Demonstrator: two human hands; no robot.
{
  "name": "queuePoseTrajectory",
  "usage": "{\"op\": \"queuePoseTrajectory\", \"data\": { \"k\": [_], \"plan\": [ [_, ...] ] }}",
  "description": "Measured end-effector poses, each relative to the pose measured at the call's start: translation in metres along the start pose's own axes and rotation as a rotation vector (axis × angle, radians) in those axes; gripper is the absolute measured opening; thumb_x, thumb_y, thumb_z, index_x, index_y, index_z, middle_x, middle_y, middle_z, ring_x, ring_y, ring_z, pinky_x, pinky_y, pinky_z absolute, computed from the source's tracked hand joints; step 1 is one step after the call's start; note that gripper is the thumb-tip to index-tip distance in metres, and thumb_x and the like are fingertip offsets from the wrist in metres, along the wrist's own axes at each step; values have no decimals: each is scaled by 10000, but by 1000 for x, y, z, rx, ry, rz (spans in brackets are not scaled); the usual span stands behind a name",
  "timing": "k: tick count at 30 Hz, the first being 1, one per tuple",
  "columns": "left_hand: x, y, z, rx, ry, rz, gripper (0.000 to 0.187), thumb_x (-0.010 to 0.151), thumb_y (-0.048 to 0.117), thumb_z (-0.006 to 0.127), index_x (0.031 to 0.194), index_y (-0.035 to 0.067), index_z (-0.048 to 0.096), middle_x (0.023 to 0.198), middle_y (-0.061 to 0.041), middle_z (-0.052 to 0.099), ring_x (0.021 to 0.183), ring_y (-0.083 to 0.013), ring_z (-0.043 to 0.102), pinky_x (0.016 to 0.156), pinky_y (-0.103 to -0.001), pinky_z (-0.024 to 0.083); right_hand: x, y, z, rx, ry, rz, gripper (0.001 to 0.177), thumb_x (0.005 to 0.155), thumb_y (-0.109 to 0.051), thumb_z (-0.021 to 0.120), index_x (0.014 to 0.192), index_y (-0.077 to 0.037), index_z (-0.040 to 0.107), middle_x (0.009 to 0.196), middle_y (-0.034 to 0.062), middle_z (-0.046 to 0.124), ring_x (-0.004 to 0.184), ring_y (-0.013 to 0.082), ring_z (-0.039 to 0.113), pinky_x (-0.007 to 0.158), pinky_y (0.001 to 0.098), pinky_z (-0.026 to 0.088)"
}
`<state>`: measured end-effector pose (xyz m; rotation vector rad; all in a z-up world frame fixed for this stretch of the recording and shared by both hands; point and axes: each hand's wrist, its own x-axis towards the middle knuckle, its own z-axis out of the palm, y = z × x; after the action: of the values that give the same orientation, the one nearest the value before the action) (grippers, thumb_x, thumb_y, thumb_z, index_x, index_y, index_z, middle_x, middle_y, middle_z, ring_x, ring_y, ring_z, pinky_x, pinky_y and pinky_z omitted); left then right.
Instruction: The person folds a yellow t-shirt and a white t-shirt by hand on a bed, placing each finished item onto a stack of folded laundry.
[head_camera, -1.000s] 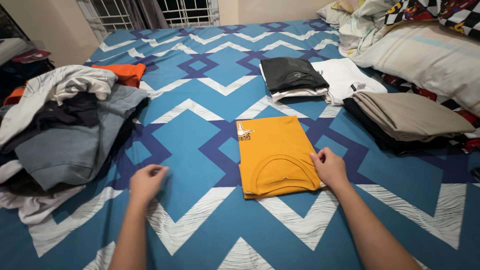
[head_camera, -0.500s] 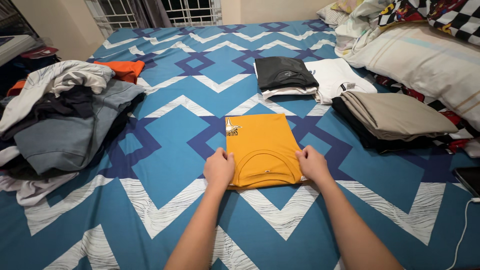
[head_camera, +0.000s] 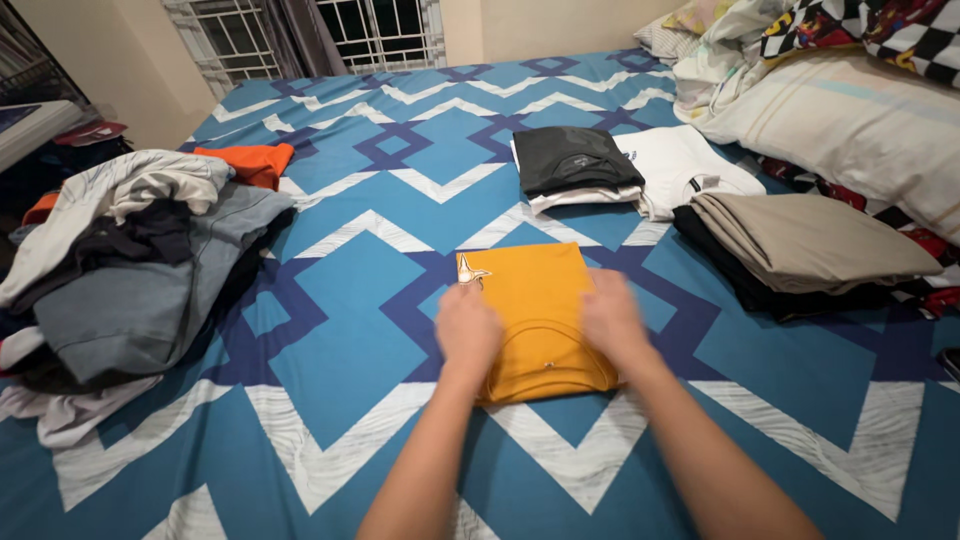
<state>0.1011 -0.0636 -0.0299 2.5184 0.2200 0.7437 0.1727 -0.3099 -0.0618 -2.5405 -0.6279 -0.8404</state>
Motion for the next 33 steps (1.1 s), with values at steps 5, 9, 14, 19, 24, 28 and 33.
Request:
{"op": "queuePoseTrajectory", "data": {
  "k": [5, 9, 14, 19, 24, 28, 33],
  "plan": [
    [58, 10, 50, 158, -90, 218, 294, 936, 290, 573, 1151, 129, 694, 1385, -143, 607, 1395, -362, 475, 1149, -625, 311, 65, -46, 58, 354, -315, 29, 525, 1019, -379, 482, 1500, -168, 510, 1538, 163, 506, 1466, 318, 417, 1197, 468, 320],
    [70, 9, 46, 160, -221, 50, 586, 933, 522, 496, 1438, 227, 544, 1598, -120, 351, 1501, -375, 185, 1121, -753, 47, 87, -41, 47, -55, -594, 233, 674, 950, -641, 419, 1543, -322, 396, 1660, 69, 257, 1533, 240, 204, 1202, 586, 132],
    [73, 26, 23, 186, -488, -109, 727, 936, 668, 401, 1565, 306, 374, 1694, -87, 170, 1575, -319, 71, 1196, -702, -5, 99, -33, 45, -100, -559, 370, 698, 950, -689, 377, 1568, -365, 382, 1691, 50, 250, 1582, 223, 181, 1257, 547, 125],
    [65, 22, 18, 162, -484, -52, 729, 937, 674, 379, 1578, 329, 351, 1698, -121, 138, 1575, -346, 34, 1207, -673, -7, 76, -24, 39, -115, -639, 354, 726, 957, -694, 352, 1594, -349, 296, 1704, 76, 144, 1580, 244, 113, 1248, 532, 105],
    [37, 6, 21, 178, -572, -44, 757, 950, 670, 359, 1605, 301, 269, 1713, -110, 82, 1577, -297, 17, 1216, -647, -19, 30, -13, 16, -94, -669, 321, 777, 975, -652, 351, 1619, -231, 249, 1710, 92, 143, 1580, 246, 130, 1249, 519, 135],
    [5, -19, 26, 155, -516, 4, 683, 981, 568, 359, 1591, 265, 308, 1704, -102, 151, 1577, -295, 82, 1213, -650, 35, -15, 5, 16, -46, -644, 254, 731, 1019, -554, 315, 1623, -157, 209, 1716, 105, 112, 1589, 264, 89, 1245, 532, 117],
    [-43, -39, 15, 46, 46, 87, 554, 967, 311, 585, 1466, 71, 558, 1497, -234, 528, 1322, -390, 520, 1140, -491, 394, -61, 31, 12, 200, -317, 242, 590, 1028, -315, 461, 1531, -25, 363, 1624, 210, 305, 1493, 316, 278, 1171, 496, 243]
  ]
}}
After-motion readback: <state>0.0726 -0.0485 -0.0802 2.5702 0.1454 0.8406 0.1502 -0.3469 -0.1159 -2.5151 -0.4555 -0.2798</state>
